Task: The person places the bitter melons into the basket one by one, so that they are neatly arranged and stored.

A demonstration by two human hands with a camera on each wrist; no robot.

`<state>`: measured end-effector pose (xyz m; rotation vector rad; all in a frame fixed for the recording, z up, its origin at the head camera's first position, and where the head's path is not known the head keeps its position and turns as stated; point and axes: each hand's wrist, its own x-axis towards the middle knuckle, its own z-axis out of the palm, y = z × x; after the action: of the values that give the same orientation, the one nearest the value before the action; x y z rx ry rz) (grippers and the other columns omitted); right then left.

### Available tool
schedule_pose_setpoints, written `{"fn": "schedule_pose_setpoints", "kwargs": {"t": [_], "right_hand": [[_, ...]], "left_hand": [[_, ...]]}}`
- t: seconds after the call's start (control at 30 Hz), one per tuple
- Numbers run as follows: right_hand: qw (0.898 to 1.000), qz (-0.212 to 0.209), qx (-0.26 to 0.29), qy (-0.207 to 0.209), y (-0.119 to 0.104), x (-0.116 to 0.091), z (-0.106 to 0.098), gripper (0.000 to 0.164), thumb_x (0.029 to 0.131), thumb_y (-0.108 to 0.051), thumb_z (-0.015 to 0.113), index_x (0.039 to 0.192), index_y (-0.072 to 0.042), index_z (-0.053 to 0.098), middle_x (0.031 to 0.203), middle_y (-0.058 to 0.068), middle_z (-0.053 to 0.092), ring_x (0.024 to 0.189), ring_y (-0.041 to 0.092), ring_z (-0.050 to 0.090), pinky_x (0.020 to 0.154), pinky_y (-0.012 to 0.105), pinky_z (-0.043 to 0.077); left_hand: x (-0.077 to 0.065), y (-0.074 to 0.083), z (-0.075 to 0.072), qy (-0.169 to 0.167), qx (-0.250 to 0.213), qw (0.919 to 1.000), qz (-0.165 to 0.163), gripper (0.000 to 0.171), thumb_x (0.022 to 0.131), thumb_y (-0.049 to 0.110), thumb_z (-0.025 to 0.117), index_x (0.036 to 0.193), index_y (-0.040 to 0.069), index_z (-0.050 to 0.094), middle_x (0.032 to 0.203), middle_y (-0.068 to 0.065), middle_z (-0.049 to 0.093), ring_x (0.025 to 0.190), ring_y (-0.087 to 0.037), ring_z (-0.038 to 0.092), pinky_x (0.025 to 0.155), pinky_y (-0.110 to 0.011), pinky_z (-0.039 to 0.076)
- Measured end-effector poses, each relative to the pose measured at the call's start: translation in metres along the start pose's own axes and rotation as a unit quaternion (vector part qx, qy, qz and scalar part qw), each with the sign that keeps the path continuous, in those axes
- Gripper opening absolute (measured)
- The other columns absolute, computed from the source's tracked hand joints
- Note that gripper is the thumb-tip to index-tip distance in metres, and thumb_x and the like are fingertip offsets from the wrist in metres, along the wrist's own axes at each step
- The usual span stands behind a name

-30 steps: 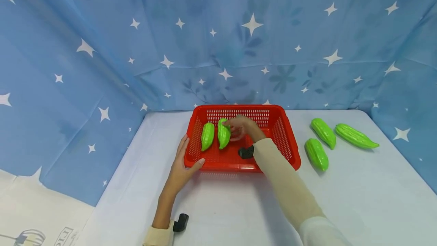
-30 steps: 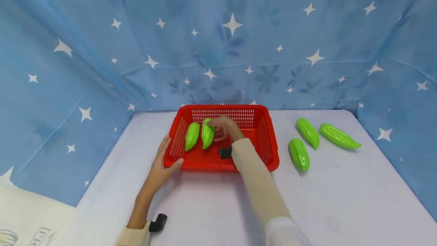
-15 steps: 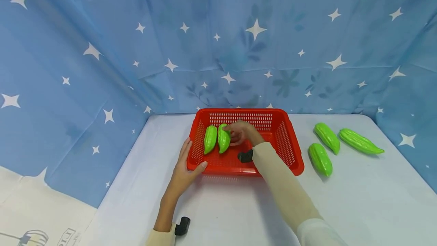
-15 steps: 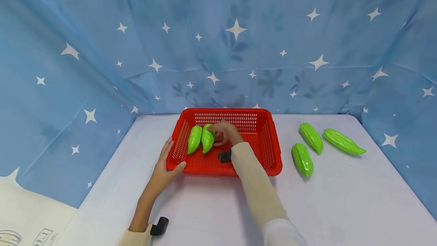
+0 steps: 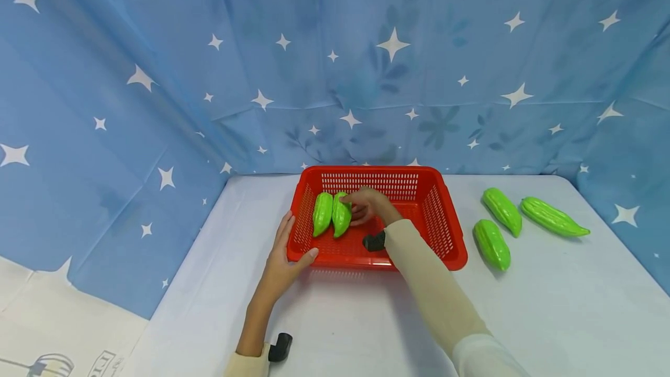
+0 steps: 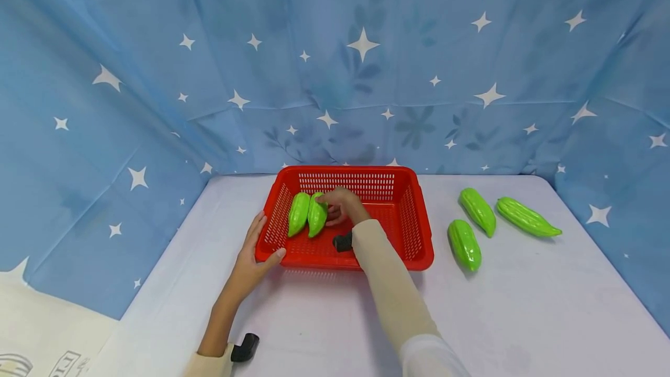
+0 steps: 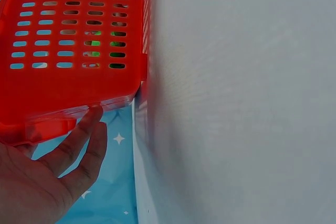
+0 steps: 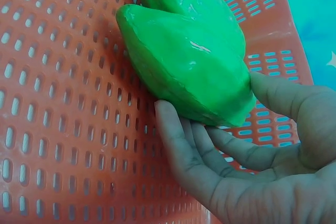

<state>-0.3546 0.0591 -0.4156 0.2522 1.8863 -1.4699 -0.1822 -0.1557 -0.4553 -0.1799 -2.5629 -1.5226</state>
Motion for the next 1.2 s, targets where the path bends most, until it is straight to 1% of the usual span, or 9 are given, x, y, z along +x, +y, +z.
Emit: {"fn": "schedule_pose_setpoints", "kwargs": {"t": [0.17, 0.33, 0.43, 0.6, 0.73, 0.9, 1.13, 1.2], "right_hand": [[1.000, -0.004, -0.003, 0.012, 0.000, 0.002, 0.000, 0.055, 0.097, -0.028, 0.060, 0.141, -0.005, 0.036, 0.128, 0.023, 0.048, 0.098, 0.029, 0.057, 0.092, 0.047, 0.057], [1.000, -0.005, -0.009, 0.018, 0.001, 0.002, 0.001, 0.053, 0.097, -0.029, 0.060, 0.138, -0.004, 0.040, 0.131, 0.023, 0.048, 0.099, 0.029, 0.057, 0.090, 0.047, 0.058], [1.000, -0.005, -0.015, 0.022, 0.002, 0.002, 0.000, 0.052, 0.097, -0.030, 0.061, 0.137, -0.004, 0.040, 0.131, 0.022, 0.048, 0.099, 0.029, 0.057, 0.087, 0.048, 0.058], [0.999, 0.003, -0.014, 0.028, 0.001, 0.000, -0.001, 0.051, 0.095, -0.031, 0.063, 0.133, -0.004, 0.041, 0.116, 0.018, 0.051, 0.096, 0.028, 0.057, 0.085, 0.048, 0.059], [1.000, 0.004, -0.014, 0.026, -0.001, -0.002, -0.003, 0.046, 0.095, -0.031, 0.062, 0.128, -0.005, 0.042, 0.109, 0.015, 0.050, 0.095, 0.027, 0.057, 0.087, 0.048, 0.058], [1.000, 0.004, -0.015, 0.023, 0.000, -0.003, -0.007, 0.046, 0.096, -0.031, 0.060, 0.130, -0.006, 0.041, 0.112, 0.016, 0.049, 0.097, 0.028, 0.056, 0.090, 0.049, 0.057], [1.000, 0.001, -0.018, 0.021, 0.001, -0.007, -0.009, 0.049, 0.097, -0.033, 0.060, 0.132, -0.006, 0.039, 0.111, 0.017, 0.049, 0.099, 0.029, 0.056, 0.088, 0.048, 0.058], [1.000, 0.000, -0.020, 0.020, 0.000, -0.009, -0.009, 0.051, 0.097, -0.033, 0.060, 0.134, -0.007, 0.038, 0.114, 0.018, 0.049, 0.102, 0.030, 0.057, 0.088, 0.048, 0.058]], "left_hand": [[0.000, 0.000, -0.001, -0.002, -0.001, 1.0000, -0.004, 0.092, 0.084, 0.049, 0.071, 0.157, 0.027, 0.020, 0.162, 0.016, 0.012, 0.150, -0.021, 0.022, 0.104, -0.050, 0.046], [0.000, -0.001, 0.000, -0.004, -0.004, 0.9999, -0.011, 0.091, 0.084, 0.050, 0.071, 0.156, 0.028, 0.020, 0.161, 0.019, 0.012, 0.149, -0.020, 0.023, 0.103, -0.049, 0.047], [0.000, -0.001, 0.000, -0.005, -0.005, 0.9999, -0.008, 0.091, 0.084, 0.049, 0.071, 0.156, 0.027, 0.020, 0.162, 0.018, 0.012, 0.149, -0.020, 0.024, 0.103, -0.049, 0.047], [0.001, -0.001, 0.000, -0.004, -0.003, 1.0000, 0.001, 0.090, 0.085, 0.047, 0.071, 0.156, 0.025, 0.020, 0.162, 0.017, 0.013, 0.149, -0.020, 0.024, 0.103, -0.050, 0.046], [0.002, -0.001, -0.001, -0.001, -0.003, 1.0000, 0.007, 0.091, 0.085, 0.047, 0.071, 0.156, 0.024, 0.021, 0.162, 0.015, 0.013, 0.150, -0.021, 0.023, 0.103, -0.050, 0.047], [0.003, 0.000, -0.001, -0.002, -0.005, 1.0000, 0.005, 0.091, 0.084, 0.049, 0.071, 0.157, 0.025, 0.020, 0.163, 0.015, 0.012, 0.150, -0.022, 0.022, 0.102, -0.051, 0.047], [0.001, 0.001, -0.002, -0.006, -0.005, 1.0000, 0.005, 0.090, 0.085, 0.047, 0.071, 0.156, 0.026, 0.020, 0.163, 0.014, 0.011, 0.150, -0.023, 0.021, 0.103, -0.052, 0.046], [0.001, 0.001, -0.002, -0.006, -0.006, 0.9999, 0.005, 0.090, 0.085, 0.047, 0.071, 0.156, 0.026, 0.020, 0.163, 0.014, 0.011, 0.150, -0.022, 0.021, 0.103, -0.052, 0.046]]}}
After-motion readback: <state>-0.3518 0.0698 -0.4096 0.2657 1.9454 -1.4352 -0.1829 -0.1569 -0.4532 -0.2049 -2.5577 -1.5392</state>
